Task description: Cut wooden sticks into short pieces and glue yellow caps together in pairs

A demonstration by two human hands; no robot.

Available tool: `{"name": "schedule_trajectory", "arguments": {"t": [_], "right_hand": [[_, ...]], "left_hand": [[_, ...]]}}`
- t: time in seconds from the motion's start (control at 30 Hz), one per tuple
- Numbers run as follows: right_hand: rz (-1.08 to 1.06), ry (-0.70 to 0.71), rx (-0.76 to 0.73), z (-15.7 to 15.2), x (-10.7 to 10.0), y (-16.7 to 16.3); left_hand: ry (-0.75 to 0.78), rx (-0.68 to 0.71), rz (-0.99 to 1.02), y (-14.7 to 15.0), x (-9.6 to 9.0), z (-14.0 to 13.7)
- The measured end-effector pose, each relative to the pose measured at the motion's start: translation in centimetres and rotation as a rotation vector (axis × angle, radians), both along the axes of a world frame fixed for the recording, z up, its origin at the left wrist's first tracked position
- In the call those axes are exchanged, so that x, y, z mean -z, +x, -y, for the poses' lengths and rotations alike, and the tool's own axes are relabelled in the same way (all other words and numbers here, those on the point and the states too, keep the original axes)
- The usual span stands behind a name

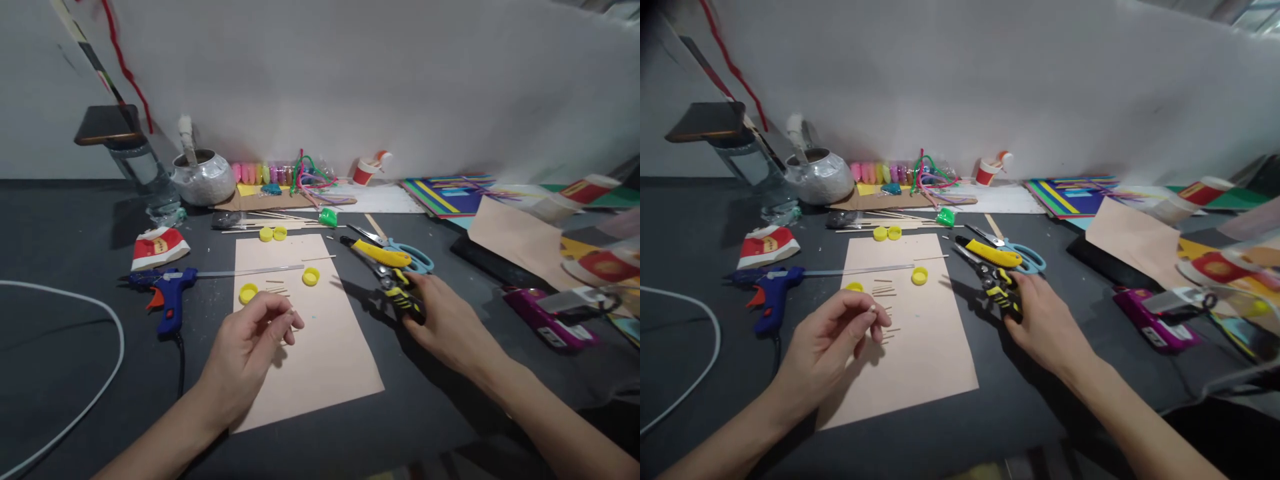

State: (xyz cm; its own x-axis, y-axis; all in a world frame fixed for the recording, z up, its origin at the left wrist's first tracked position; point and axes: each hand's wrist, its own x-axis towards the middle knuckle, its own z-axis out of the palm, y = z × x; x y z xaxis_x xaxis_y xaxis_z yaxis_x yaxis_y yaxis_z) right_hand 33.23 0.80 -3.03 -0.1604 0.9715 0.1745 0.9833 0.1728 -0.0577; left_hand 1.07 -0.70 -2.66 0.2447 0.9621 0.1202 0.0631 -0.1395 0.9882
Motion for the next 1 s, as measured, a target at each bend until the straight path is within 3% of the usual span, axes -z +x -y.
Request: {"name": "schedule_trajectory", "arguments": {"t": [0.1, 0.23, 0.37, 0.57, 1.0], "right_hand": [[-0.12, 0.02, -0.072, 1.0, -1.0, -2.1], [-0.396, -0.077, -0.368, 0.6, -2.4, -6.7], [-0.437, -0.109, -0.542, -1.1, -2.1, -9.2], [-0.43, -0.097, -0.586, -2.0, -0.5, -8.3], [-0.426, -0.087, -0.604, -1.3, 0.1, -8.0]], "left_hand": [[0.026, -0.019, 0.05, 0.0, -0.2, 0.4], [-0.03, -0.101, 0.089, 0.2, -0.2, 0.7], [-0.106, -0.184, 0.121, 0.1, -0.1, 0.4], [-0.08, -0.156, 0.131, -0.6, -0.1, -0.2], [-0.044, -0.169, 0.052, -0.1, 0.1, -0.6]]}}
